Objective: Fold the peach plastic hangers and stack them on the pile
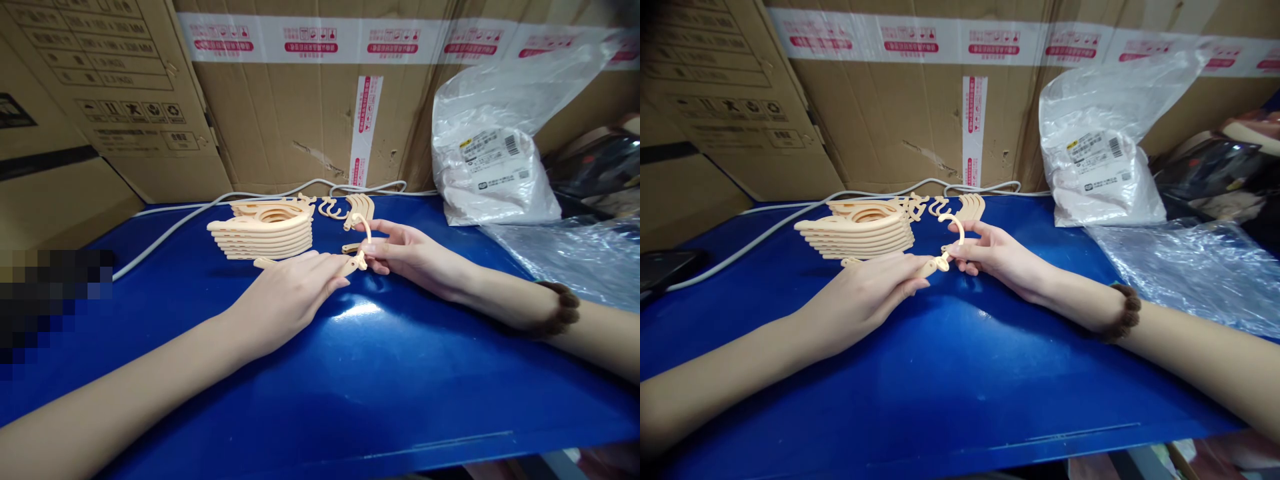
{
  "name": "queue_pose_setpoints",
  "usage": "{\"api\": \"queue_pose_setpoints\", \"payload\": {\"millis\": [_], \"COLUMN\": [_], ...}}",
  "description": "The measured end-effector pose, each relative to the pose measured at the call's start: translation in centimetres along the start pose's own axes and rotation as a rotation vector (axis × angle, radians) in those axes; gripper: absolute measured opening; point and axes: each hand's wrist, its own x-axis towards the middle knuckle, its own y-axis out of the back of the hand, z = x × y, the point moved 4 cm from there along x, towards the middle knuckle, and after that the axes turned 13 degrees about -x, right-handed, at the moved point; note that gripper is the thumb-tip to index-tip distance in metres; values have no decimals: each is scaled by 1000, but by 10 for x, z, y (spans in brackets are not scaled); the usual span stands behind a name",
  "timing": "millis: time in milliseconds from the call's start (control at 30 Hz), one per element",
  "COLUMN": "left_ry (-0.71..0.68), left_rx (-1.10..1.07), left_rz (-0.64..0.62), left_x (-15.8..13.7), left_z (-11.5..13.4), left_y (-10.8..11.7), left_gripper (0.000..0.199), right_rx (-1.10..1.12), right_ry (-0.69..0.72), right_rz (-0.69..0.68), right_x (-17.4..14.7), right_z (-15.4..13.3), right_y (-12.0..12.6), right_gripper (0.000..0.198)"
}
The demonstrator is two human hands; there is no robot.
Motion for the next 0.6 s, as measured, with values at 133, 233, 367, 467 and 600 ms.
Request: {"api": "queue_pose_setpoints", "payload": {"millis": [133,233,367,467,600], "left_ry": [-38,-65,-80,-81,-68], "left_rx": [136,200,249,281,300], "left_rz": [5,7,22,20,3], "left_x": [-2,-3,-2,-1,-1], "left_z": [-1,0,1,1,0], "left_y": [-1,-2,-2,-2,-3], "left_gripper": [26,28,30,33,34], "right_rx": [-29,-46,-65,-97,-162], "right_ry": [13,11,19,41,65], "right_rz": [34,54,65,73,100], "right_x": [-1,-1,-2,-2,-3], "right_z": [-1,0,1,0,-4], "right_y": [-1,-1,0,0,-1], "right_gripper": [46,47,46,47,53]}}
